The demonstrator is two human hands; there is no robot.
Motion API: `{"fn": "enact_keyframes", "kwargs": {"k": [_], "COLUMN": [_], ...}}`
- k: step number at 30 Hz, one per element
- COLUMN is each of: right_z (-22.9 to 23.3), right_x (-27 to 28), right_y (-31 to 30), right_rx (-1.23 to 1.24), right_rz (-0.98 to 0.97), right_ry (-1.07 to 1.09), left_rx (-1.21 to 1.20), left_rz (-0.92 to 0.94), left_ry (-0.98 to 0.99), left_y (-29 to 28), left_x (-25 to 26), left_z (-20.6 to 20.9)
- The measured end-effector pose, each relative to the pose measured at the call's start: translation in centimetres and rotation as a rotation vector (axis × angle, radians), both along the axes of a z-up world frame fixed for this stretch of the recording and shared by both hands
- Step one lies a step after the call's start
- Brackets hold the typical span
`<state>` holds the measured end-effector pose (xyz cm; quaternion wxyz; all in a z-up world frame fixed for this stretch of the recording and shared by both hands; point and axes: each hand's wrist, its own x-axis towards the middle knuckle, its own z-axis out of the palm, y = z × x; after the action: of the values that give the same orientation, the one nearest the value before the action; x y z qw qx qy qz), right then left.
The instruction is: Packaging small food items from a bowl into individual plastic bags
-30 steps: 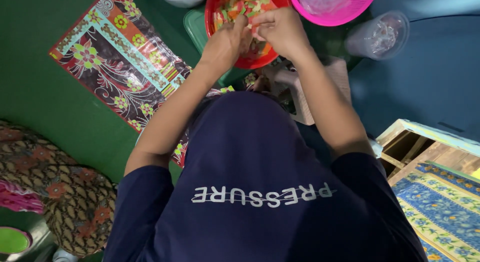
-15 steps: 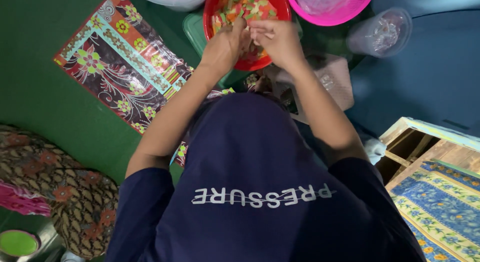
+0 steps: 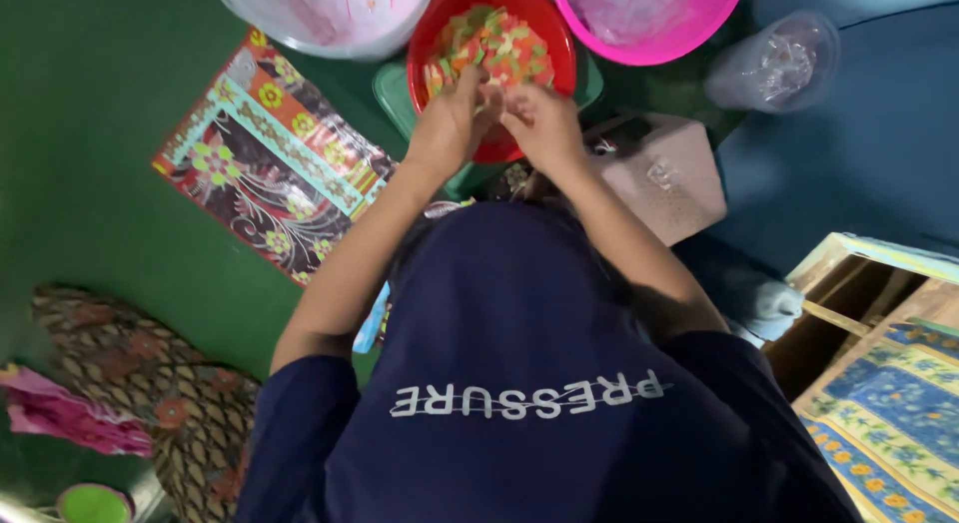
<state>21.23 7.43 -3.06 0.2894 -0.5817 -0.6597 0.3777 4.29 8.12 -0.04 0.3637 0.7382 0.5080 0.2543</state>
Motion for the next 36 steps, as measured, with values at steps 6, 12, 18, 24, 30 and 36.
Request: {"fn": "enact_keyframes", "kwargs": {"k": [6,12,18,24,30,36], "right_z": [-0.3,0.0,-0.4,0.0,-0.2,-2.5], "right_x": [0.7,1.2,1.7,3.0,7.7,10.4], "right_y": [-0.5,-0.7,-1.3,-2.0,-3.1,-3.9], "right_rx": [0.129,0.133,0.287,0.135,-0.083,-0.080], "right_rz": [-0.001,0.050,0.006,-0.302,-0.405,-0.462], "right_ry": [-0.023,0.114,0.040,0.267,0.209,0.187], "left_rx": [0.207,0.056,0.098,0.061,0.189,0.320], "left_rz": [-0.028,-0.150,-0.197,-0.050,0.198,0.147], "left_ry": [0.172,0.077,0.050,-0.126,-0.301,-0.314], "left_y": [0.2,0.8,0.9,7.1,13.7,13.6], "left_x": [-1.1,-0.9,0.6,1.0,1.6,3.3], "left_z": [-3.7,-4.7,-2.0,-1.2,4.6,5.8]}}
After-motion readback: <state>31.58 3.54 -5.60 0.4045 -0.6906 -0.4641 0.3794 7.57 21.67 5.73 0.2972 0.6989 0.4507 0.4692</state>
